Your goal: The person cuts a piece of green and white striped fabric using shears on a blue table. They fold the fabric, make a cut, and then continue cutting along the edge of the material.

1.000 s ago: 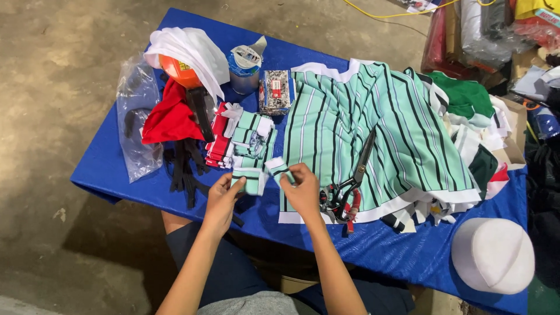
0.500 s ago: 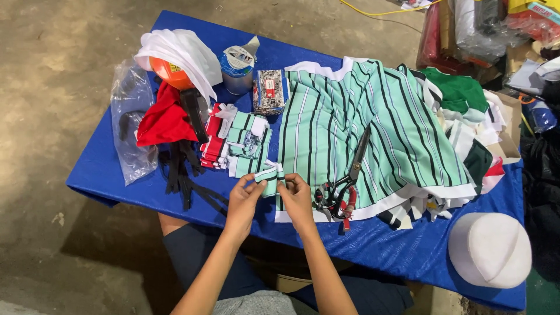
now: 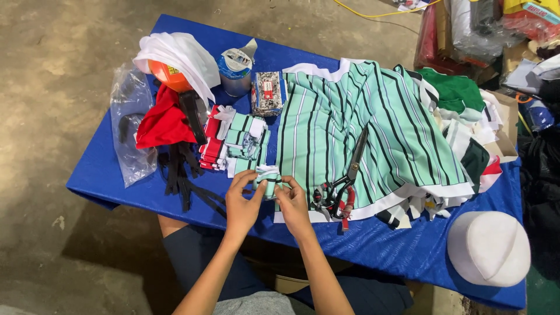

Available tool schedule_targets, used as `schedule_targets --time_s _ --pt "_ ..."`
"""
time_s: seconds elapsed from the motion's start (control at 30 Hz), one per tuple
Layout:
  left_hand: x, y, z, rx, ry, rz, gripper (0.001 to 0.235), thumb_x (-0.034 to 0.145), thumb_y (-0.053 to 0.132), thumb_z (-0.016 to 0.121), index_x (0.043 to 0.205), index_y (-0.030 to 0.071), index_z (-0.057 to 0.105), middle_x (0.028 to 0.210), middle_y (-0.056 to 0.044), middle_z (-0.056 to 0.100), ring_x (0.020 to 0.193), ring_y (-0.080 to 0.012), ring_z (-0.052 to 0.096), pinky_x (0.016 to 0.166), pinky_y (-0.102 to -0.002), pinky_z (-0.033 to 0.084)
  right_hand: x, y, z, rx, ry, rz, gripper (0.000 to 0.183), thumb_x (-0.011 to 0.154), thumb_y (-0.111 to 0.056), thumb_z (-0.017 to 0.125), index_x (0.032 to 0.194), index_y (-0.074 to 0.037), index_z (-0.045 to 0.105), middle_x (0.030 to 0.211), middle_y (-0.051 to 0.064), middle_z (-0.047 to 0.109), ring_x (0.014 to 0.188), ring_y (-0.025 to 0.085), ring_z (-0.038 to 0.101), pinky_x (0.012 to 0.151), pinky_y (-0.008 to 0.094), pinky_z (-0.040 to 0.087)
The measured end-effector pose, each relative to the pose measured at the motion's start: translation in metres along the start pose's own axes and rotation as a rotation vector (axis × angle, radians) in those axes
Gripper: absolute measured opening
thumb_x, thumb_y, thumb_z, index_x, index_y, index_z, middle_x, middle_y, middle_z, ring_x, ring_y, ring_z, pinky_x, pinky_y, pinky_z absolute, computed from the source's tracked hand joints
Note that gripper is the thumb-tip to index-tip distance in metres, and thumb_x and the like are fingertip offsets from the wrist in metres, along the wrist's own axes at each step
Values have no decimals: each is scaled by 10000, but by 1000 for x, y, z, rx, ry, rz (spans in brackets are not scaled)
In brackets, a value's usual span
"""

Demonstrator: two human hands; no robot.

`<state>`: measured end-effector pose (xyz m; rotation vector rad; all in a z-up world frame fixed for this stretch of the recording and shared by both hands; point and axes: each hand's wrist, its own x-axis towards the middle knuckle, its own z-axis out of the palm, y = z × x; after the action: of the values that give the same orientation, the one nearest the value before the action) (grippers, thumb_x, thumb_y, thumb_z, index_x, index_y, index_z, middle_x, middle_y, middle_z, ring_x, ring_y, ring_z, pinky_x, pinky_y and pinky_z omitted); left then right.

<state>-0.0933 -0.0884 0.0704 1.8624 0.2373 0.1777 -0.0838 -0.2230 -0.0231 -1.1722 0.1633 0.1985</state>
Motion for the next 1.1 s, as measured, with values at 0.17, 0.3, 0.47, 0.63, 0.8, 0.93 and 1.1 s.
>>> schedule_targets --time_s 0.17,0.3,0.47,0.63,0.8,0.93,1.1 --pt "-2 7 -2 -99 40 -61 537 903 87 775 1386 -20 566 1140 -264 686 1057 -400 683 847 -466 523 -3 -7 5 -80 30 -5 144 1000 -69 564 1135 -54 610 884 121 745 810 112 619 787 300 534" --pt "4 -20 2 -115 45 -83 372 878 56 802 1242 22 730 1020 -194 740 998 -328 737 815 -402 569 -8 -21 15 -163 106 3 157 990 -80 591 1142 -59 624 791 64 716 743 84 576 752 278 511" --pt "9 -41 7 -321 103 -266 245 925 103 778 1157 27 746 1028 -147 716 908 -216 701 805 -392 567 -13 -37 21 -251 275 -35 192 988 -129 629 1159 -48 599 804 21 671 734 58 512 717 272 471" --pt "14 -50 5 -475 127 -454 320 970 140 740 1253 9 668 977 -131 688 881 -191 665 836 -387 560 -12 -45 19 -281 337 -102 152 982 -117 625 1119 -55 652 898 91 753 775 80 506 715 275 455" --pt "13 -41 16 -646 50 -575 242 998 129 670 1228 53 656 888 -76 683 802 -162 675 841 -364 566 -1 -31 23 -481 235 -139 180 865 -146 805 1025 -107 733 938 91 796 805 106 636 744 288 523" --pt "5 -24 14 -755 67 -646 228 1049 164 600 1239 37 592 1028 -130 645 931 -225 616 944 -444 506 -9 -57 46 -618 274 -121 158 840 -138 805 989 -118 756 888 78 809 799 153 715 689 248 542" --pt "0 -13 10 -695 171 -535 280 981 172 727 1206 26 649 1023 -88 631 937 -182 589 906 -396 531 -9 -62 59 -663 245 -182 266 846 -127 810 1083 -38 726 1153 199 718 1082 365 706 821 421 625"
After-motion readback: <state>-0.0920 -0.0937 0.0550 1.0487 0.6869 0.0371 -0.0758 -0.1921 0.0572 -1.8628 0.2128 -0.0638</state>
